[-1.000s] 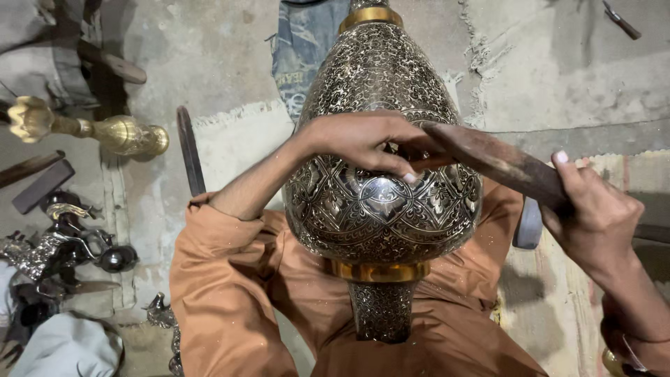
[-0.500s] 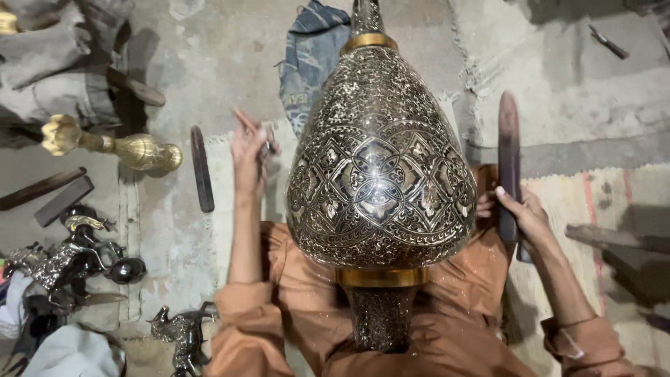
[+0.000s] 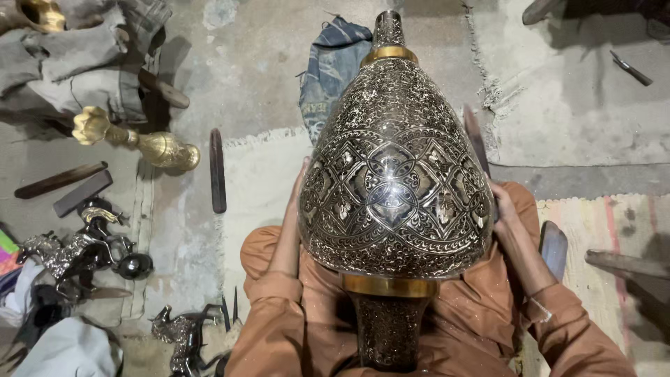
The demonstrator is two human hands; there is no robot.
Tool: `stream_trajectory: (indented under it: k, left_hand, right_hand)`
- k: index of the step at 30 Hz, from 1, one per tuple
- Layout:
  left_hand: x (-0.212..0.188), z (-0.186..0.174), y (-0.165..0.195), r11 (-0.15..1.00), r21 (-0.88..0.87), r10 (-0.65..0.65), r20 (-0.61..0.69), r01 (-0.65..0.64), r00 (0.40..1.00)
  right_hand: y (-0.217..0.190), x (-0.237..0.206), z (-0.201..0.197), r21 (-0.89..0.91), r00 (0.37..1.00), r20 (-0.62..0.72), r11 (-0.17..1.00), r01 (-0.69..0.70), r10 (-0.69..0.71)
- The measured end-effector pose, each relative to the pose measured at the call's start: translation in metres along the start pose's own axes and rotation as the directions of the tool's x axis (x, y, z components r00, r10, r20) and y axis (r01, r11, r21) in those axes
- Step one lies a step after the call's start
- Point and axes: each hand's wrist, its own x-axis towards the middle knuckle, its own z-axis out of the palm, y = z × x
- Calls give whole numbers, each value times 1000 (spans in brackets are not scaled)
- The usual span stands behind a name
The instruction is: The person sits on the floor holding an ornate metal vase between their legs. They hold a small punch against the vase surface with one hand and strike it repeatedly with a wooden mallet held in the other hand, working across different areas of the decorated surface and repositioning the vase as they go.
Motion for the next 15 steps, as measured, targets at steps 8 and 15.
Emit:
stream_trajectory:
  k: [8,15]
  left_hand:
    - [10,-3,-9,990,-113,-69,135,85,988]
    - [22,-20,-14,981,-170,-61,203,97,977]
  right_hand:
    - [6,0,-1,41,985,-126,993,-114,118]
    - [7,8,-2,101,994,-32,990,-99,103]
